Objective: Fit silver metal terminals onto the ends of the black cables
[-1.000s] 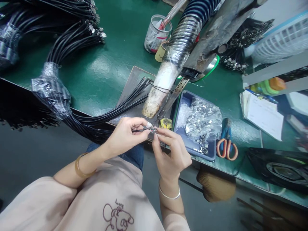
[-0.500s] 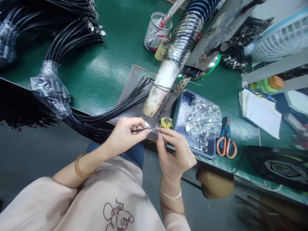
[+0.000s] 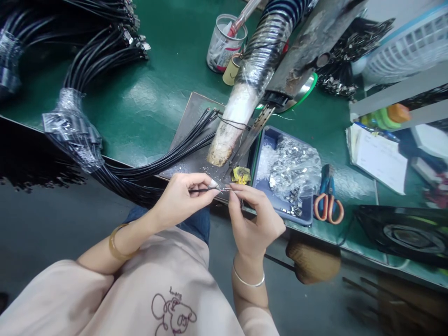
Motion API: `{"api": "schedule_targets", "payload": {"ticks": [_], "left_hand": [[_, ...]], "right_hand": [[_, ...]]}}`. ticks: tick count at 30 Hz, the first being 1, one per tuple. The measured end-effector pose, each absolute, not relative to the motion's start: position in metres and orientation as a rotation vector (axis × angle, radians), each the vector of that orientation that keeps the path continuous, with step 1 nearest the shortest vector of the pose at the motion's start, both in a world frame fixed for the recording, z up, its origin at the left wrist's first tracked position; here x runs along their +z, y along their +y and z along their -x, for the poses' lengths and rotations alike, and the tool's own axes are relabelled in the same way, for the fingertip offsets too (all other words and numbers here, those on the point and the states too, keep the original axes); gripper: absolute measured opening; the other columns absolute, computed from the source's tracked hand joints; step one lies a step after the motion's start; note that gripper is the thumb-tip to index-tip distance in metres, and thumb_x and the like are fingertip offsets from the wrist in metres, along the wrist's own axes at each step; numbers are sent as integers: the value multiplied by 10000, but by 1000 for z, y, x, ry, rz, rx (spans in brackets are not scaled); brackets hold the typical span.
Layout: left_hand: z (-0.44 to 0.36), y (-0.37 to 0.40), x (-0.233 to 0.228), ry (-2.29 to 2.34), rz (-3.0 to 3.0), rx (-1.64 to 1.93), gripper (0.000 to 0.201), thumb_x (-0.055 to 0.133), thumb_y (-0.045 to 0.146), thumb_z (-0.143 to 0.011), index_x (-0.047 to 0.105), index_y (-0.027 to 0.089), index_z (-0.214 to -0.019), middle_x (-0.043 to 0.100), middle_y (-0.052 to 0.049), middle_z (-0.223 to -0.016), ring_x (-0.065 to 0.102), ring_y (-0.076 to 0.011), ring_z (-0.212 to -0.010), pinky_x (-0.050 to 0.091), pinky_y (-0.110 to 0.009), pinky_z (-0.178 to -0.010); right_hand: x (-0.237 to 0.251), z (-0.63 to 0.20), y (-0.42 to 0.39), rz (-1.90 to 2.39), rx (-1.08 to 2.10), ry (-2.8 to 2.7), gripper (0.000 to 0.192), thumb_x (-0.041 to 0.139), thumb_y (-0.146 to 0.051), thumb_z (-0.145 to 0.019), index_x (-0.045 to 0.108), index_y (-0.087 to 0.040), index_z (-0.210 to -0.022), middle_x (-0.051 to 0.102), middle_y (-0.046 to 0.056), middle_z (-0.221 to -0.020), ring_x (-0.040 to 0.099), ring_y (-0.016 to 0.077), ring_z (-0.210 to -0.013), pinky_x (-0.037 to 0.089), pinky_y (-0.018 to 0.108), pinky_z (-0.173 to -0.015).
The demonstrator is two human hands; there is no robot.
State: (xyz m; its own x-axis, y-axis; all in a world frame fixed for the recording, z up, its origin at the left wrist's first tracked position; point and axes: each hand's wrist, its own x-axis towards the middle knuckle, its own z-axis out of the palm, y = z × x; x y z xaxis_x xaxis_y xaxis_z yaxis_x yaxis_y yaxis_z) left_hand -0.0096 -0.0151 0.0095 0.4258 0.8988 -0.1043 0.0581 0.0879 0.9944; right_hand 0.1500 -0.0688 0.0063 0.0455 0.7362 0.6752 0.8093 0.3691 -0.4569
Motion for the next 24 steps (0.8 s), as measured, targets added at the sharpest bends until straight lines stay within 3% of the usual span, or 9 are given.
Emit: {"api": "schedule_targets", "payload": {"ticks": [9,16,24], "left_hand": [[6,-18,8,985,-1313,849,164,649,279,-802,674,124,-752,643,-22,-668,548,-105,-604,435,-198,-550],[6,-17,7,997,-1308,867,157,665,278,-802,685,129,-759,668,-29,-678,588,-117,-621,476,-203,-572],[5,-15,8,1058,-1373,956,132,666,250,-809,702,128,-777,674,-29,-684,575,-111,-610,462,-203,-571]], "right_hand": [[3,-147,-66,1393,43,-1646,147,678,-70,-884,627,-207,-877,753,1,-848,741,128,-786,601,227,-707],[5,-145,-65,1350,-202,-1707,184,711,-47,-857,644,-211,-907,780,28,-910,760,154,-836,616,260,-774],[6,-141,-60,1376,-202,-1707,171,703,-62,-875,639,-219,-895,767,22,-891,741,136,-808,604,246,-770]]}}
